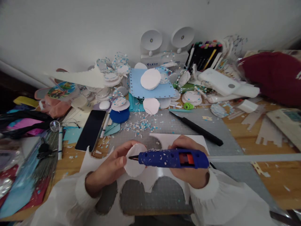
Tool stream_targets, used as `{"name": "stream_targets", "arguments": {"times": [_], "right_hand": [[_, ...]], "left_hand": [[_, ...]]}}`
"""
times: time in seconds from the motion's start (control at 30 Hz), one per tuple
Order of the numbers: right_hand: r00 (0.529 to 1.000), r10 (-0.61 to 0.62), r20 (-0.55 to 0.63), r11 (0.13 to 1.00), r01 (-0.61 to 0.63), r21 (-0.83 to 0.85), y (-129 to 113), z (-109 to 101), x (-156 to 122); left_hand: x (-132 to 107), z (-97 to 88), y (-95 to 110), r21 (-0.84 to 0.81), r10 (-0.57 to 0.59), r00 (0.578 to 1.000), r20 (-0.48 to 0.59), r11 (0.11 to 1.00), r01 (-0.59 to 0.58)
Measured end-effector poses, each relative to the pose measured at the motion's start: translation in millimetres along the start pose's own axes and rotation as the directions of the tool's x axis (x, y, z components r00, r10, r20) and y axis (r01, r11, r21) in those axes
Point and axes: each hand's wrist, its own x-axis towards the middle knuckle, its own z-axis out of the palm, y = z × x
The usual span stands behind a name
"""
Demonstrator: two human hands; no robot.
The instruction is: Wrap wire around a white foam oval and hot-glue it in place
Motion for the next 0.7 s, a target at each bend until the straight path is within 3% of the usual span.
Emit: {"name": "stream_targets", "arguments": {"times": [0.4,0.7], "right_hand": [[0.998,-0.012,0.056,0.996,0.007,0.09,-1,-1,1],[0.988,-0.049,0.145,0.999,0.048,0.006,9,-9,-4]], "left_hand": [[1,-1.7,-2,-0.015,0.027,0.999,0.028,1.0,-0.027],[0,-4.7,-5,-0.012,0.007,1.0,-0.02,1.0,-0.008]]}}
